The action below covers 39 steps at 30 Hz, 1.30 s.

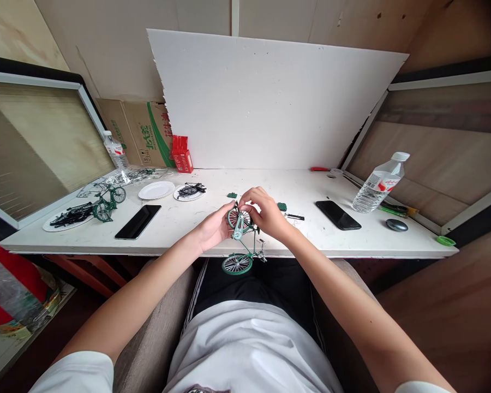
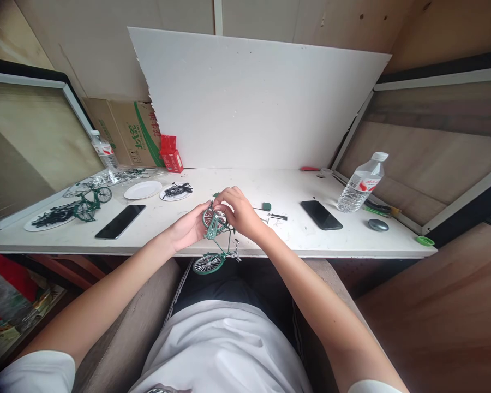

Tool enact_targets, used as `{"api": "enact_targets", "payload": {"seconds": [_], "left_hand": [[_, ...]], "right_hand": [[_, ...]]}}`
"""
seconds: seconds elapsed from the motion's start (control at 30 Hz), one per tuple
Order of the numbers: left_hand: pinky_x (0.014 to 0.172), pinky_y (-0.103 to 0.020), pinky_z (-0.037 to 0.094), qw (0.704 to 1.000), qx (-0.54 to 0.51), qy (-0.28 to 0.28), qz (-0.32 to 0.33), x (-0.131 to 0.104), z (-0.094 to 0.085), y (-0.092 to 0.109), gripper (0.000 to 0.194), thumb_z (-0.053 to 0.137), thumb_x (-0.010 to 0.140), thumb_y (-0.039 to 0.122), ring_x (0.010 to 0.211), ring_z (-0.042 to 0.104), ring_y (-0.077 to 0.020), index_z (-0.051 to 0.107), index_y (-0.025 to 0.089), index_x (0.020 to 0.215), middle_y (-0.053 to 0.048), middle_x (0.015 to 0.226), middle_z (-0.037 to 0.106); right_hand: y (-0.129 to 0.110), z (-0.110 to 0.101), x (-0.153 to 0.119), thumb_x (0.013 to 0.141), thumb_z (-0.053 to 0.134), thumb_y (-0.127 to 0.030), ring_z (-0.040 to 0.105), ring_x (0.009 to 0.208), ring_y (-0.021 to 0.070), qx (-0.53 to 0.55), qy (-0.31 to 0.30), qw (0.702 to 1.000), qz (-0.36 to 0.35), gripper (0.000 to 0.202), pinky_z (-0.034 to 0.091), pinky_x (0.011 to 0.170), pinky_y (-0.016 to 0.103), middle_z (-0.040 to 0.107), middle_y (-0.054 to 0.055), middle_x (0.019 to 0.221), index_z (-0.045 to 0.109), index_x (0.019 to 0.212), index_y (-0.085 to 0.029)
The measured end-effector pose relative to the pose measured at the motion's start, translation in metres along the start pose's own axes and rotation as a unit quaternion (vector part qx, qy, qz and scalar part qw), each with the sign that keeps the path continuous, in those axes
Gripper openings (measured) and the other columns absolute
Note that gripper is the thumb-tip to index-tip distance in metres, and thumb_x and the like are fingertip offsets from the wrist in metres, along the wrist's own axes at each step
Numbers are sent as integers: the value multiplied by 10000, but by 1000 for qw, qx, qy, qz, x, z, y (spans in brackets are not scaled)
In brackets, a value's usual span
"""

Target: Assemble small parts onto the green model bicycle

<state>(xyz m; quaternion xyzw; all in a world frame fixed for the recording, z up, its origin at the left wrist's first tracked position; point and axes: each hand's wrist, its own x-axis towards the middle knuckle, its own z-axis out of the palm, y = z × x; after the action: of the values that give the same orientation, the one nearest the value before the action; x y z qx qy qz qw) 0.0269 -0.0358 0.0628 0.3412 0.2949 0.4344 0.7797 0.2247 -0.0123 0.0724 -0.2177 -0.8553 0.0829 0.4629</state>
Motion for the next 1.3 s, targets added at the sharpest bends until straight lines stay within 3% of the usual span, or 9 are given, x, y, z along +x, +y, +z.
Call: {"api": "enact_targets", "payload": {"seconds": [0.2,0.43,0.63,0.83,1.3], "left_hand": [[748,-269,578,1000,-3,8,10,0,0,-1,184,644,1070,344,723,670,-148,709,174,1042,-37,870,725],[688,-287,571,1000,10,4,17,-2,1,2,141,719,988,300,732,664,-168,703,160,997,-48,850,704],[781,-317,596,999,38,-2,26,-5,2,4,111,731,902,204,833,685,-186,736,126,981,-87,924,728],[760,-303,586,999,47,2,15,-3,1,2,115,711,891,185,805,674,-169,743,126,984,-75,925,727],[780,-315,598,999,34,14,9,-4,0,3,89,697,870,196,810,698,-188,726,125,916,-83,880,729]], "right_hand": [[0,3,0,1129,529,-272,605,1074,283,-14,4,1000,-19,165,515,943,470,678,101,1098,676,1055,-259],[0,-1,0,1123,516,-227,599,1084,278,-18,6,1000,-17,184,514,961,477,655,100,1119,683,1054,-260],[4,-5,0,1124,564,-326,617,1113,286,27,9,999,24,183,520,986,496,668,95,1096,696,1015,-264],[6,-4,0,1103,613,-445,641,1111,282,89,-7,994,56,245,531,1015,503,676,97,1101,721,981,-262],[9,-6,-1,1096,632,-419,651,1104,277,74,-13,996,53,232,532,1010,493,681,96,1093,744,973,-257]]}}
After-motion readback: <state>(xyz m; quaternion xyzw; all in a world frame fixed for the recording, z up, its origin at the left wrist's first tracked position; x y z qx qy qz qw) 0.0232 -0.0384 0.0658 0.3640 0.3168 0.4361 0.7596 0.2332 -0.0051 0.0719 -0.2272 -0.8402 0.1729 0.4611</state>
